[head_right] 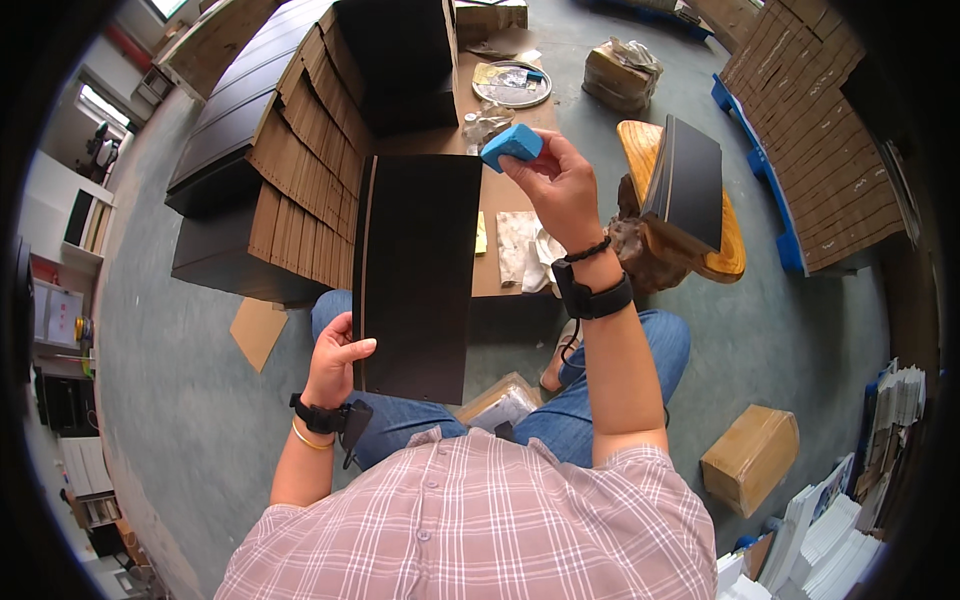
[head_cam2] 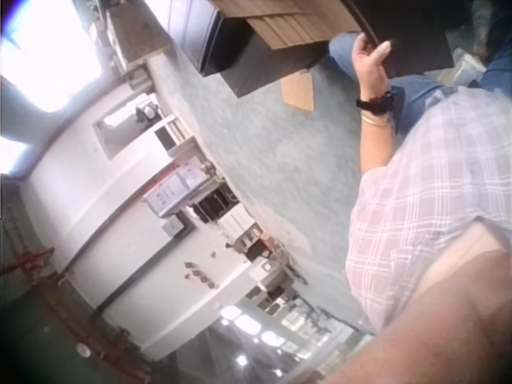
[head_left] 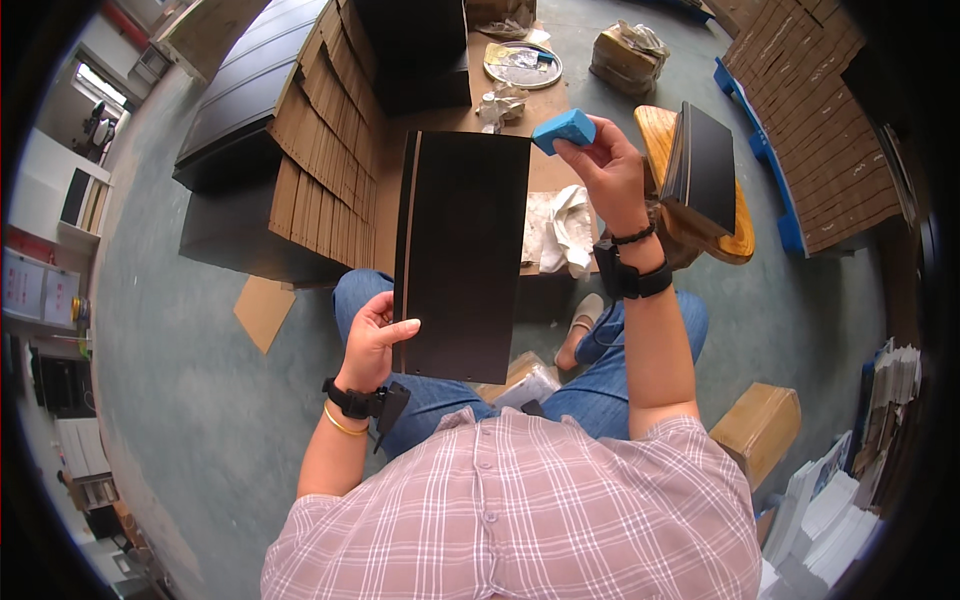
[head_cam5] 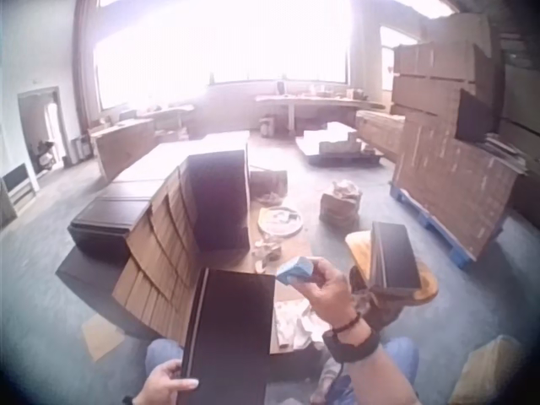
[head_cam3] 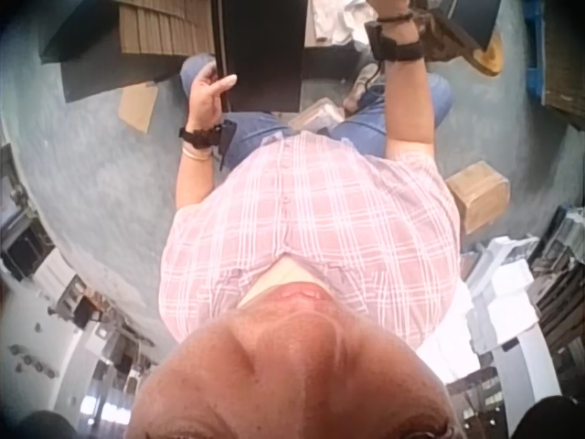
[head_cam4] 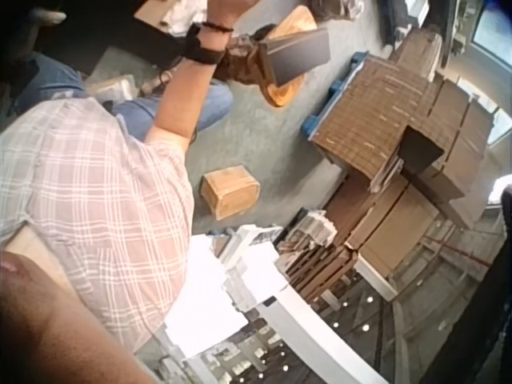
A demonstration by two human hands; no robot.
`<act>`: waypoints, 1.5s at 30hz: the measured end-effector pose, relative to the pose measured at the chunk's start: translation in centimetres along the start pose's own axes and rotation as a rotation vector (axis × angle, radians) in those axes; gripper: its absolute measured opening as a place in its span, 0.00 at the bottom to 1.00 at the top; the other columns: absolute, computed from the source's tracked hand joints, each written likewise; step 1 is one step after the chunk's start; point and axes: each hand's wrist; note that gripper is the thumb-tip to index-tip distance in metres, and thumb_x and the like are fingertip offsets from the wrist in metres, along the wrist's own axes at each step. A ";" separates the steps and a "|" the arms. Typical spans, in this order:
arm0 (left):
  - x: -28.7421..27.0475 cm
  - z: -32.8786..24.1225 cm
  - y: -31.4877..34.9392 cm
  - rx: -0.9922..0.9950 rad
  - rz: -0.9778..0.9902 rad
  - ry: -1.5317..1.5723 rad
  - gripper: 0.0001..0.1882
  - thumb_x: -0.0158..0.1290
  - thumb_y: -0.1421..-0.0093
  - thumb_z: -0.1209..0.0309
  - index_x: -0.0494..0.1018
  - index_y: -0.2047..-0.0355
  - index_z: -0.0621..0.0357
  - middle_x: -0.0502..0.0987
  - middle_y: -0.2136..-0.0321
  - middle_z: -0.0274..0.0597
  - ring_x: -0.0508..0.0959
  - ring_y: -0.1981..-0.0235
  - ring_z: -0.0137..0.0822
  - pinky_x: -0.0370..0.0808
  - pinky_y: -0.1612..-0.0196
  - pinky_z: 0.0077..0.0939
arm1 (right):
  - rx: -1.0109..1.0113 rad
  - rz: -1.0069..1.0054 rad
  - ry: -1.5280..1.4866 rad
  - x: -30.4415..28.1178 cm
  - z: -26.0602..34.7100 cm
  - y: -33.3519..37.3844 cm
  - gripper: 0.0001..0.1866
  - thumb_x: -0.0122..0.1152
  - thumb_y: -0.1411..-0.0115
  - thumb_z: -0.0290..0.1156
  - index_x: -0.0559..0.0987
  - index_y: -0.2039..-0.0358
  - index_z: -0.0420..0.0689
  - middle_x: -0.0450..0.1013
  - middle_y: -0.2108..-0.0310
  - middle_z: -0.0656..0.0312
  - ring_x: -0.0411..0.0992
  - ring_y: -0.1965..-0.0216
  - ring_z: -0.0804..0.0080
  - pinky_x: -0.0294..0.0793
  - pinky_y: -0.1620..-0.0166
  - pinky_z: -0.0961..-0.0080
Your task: Wiping and sanding black furniture panels on a workbench.
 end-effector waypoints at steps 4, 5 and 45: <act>0.3 -0.2 0.2 -0.025 0.017 0.045 0.17 0.58 0.50 0.82 0.72 0.58 0.62 0.78 0.66 0.37 0.78 0.66 0.26 0.74 0.58 0.18 | -0.115 0.074 0.191 0.5 0.0 -0.1 0.17 0.67 0.49 0.28 0.76 0.58 0.38 0.77 0.67 0.62 0.76 0.64 0.76 0.74 0.58 0.80; 0.3 -0.2 0.3 -0.030 0.019 0.055 0.17 0.57 0.50 0.82 0.72 0.58 0.62 0.78 0.66 0.37 0.78 0.66 0.26 0.74 0.58 0.18 | -0.104 0.088 0.214 0.5 0.0 -0.1 0.17 0.67 0.49 0.28 0.76 0.59 0.38 0.77 0.66 0.61 0.76 0.64 0.76 0.74 0.58 0.80; -1.4 -2.2 -1.1 -0.043 -0.021 0.404 0.11 0.48 0.42 0.82 0.69 0.57 0.66 0.78 0.65 0.46 0.80 0.66 0.34 0.80 0.60 0.26 | 0.026 0.697 0.204 0.9 7.0 13.4 0.15 0.67 0.60 0.22 0.78 0.67 0.40 0.75 0.69 0.59 0.74 0.67 0.69 0.73 0.63 0.77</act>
Point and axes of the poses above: each hand's wrist, its own y-axis away from the middle knuckle, its own x-axis out of the palm, z = x × y
